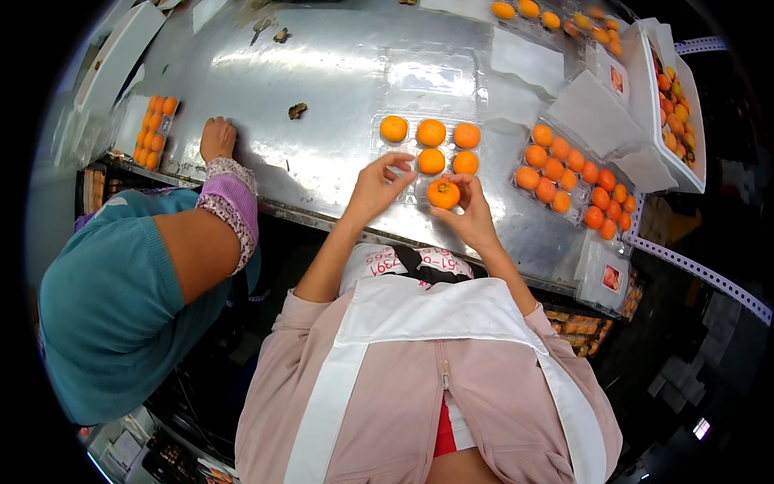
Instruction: The person picks persimmons from a large container and places them into clear plastic trays on a metal table. They then close the trays with lids and stack the finished packages into a black crate. Other workers are visible nearby performing similar tasks.
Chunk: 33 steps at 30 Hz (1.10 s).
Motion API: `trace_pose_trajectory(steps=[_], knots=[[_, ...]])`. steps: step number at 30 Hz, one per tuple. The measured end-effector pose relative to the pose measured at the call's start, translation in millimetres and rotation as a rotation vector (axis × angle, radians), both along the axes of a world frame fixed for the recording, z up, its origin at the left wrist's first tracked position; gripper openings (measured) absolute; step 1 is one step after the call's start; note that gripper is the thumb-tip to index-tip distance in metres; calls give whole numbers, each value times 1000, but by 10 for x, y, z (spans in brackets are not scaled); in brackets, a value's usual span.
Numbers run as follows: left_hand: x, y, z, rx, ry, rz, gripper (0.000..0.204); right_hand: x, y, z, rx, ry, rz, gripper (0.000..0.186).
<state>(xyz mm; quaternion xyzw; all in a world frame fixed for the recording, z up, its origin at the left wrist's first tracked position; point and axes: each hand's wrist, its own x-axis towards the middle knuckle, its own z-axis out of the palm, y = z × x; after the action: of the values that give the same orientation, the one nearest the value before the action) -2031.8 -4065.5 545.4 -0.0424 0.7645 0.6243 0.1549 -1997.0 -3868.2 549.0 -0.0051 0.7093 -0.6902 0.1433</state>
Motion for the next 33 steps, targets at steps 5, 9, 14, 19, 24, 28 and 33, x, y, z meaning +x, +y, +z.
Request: trace_pose_trajectory(steps=[5,9,14,19,24,28,33], knots=[[295,-72,-192,34,-41,12,27,-49,-55,158,423,266,146,61],[365,-35,-132,235,-182,7,31,-16,-38,52,115,104,119,66],[349,158,65,507,-275,-3,38,24,-50,-37,-256,-12,84,68],[353,165,-27,640,-274,35,37,42,-76,20,-205,82,92,61],[314,77,140,477,-435,72,41,-12,-28,156,76,91,89,53],[347,-114,-133,340,-270,289,33,-103,-51,204,541,344,164,55],[359,-202,-189,317,-249,321,27,-128,-51,39,2,69,57,57]])
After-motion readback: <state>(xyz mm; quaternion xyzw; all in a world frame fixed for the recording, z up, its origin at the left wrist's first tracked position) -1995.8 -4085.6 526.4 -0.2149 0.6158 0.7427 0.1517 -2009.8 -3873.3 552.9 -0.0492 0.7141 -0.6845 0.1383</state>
